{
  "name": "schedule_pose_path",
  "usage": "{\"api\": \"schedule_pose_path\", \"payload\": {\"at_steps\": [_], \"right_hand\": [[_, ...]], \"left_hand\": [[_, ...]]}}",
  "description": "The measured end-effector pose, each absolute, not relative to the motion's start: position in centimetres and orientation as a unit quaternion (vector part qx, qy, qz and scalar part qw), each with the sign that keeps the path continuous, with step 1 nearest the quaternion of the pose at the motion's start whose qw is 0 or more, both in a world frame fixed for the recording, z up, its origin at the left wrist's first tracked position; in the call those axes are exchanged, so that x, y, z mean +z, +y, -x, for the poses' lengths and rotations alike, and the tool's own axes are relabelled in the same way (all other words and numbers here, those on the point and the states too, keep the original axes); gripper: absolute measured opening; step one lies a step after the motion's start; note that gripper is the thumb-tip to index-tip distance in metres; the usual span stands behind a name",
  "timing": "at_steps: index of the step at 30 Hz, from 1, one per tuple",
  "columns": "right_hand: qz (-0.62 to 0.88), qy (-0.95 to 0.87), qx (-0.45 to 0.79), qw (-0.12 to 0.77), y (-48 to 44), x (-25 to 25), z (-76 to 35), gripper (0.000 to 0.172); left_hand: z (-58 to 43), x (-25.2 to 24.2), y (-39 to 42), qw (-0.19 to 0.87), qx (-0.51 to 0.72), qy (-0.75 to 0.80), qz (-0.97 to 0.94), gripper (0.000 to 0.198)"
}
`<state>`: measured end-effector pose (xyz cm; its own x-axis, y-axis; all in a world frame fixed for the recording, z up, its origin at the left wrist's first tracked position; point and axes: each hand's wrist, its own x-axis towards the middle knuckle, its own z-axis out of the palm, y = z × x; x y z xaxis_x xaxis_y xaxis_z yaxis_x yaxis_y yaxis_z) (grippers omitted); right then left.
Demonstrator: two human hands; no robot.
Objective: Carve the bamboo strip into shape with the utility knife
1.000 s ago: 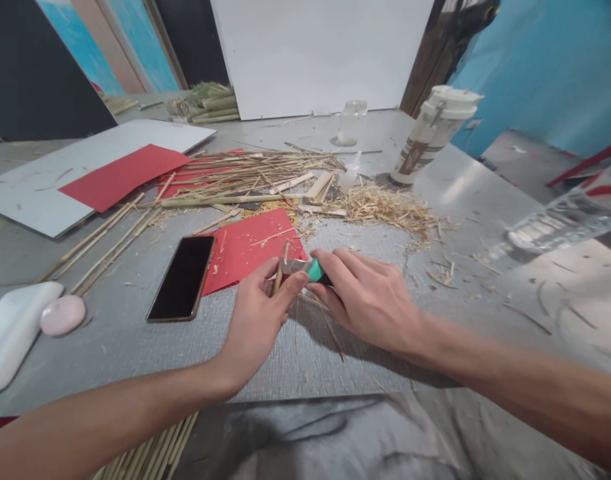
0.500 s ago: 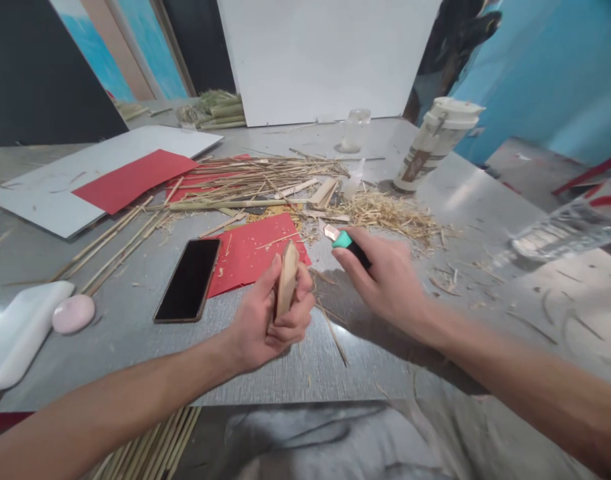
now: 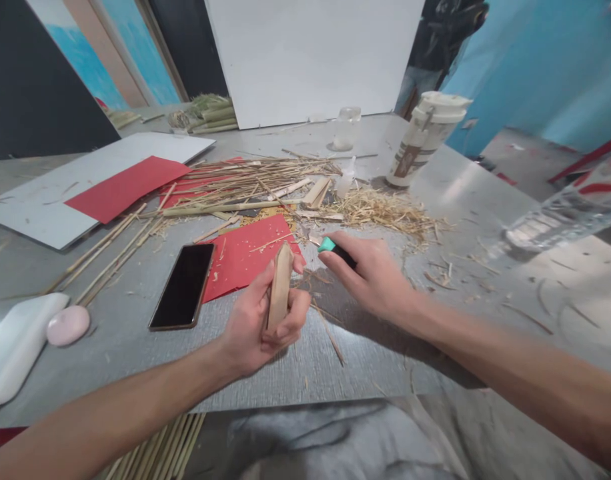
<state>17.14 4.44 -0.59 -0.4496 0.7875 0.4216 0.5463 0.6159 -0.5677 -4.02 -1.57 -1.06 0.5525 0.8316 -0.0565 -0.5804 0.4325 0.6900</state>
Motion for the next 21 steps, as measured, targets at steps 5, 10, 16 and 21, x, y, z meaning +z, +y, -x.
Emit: {"api": "schedule_pose_path", "payload": {"at_steps": [5,10,16,21], "right_hand": [[0.393,-0.835,0.192,0.335,4.40,-0.60,-17.02,0.036],[0.398,-0.835,0.193,0.328,4.35,-0.52,-16.99,0.036],[0.398,-0.834,0.194,0.330,4.42,-0.55,-16.95,0.037],[0.397,-0.835,0.197,0.328,4.43,-0.70,-16.95,0.036]], "left_hand": [[3.58,-0.73,-1.49,0.810,0.449,0.203,-0.317,0.027],[3.25,-0.59,-1.39,0.798,0.473,0.230,-0.296,0.030],[3.34,-0.89,-1.19,0.783,0.484,0.257,-0.296,0.040],[3.32,-0.96,-1.14,0.784,0.481,0.263,-0.291,0.042]]}}
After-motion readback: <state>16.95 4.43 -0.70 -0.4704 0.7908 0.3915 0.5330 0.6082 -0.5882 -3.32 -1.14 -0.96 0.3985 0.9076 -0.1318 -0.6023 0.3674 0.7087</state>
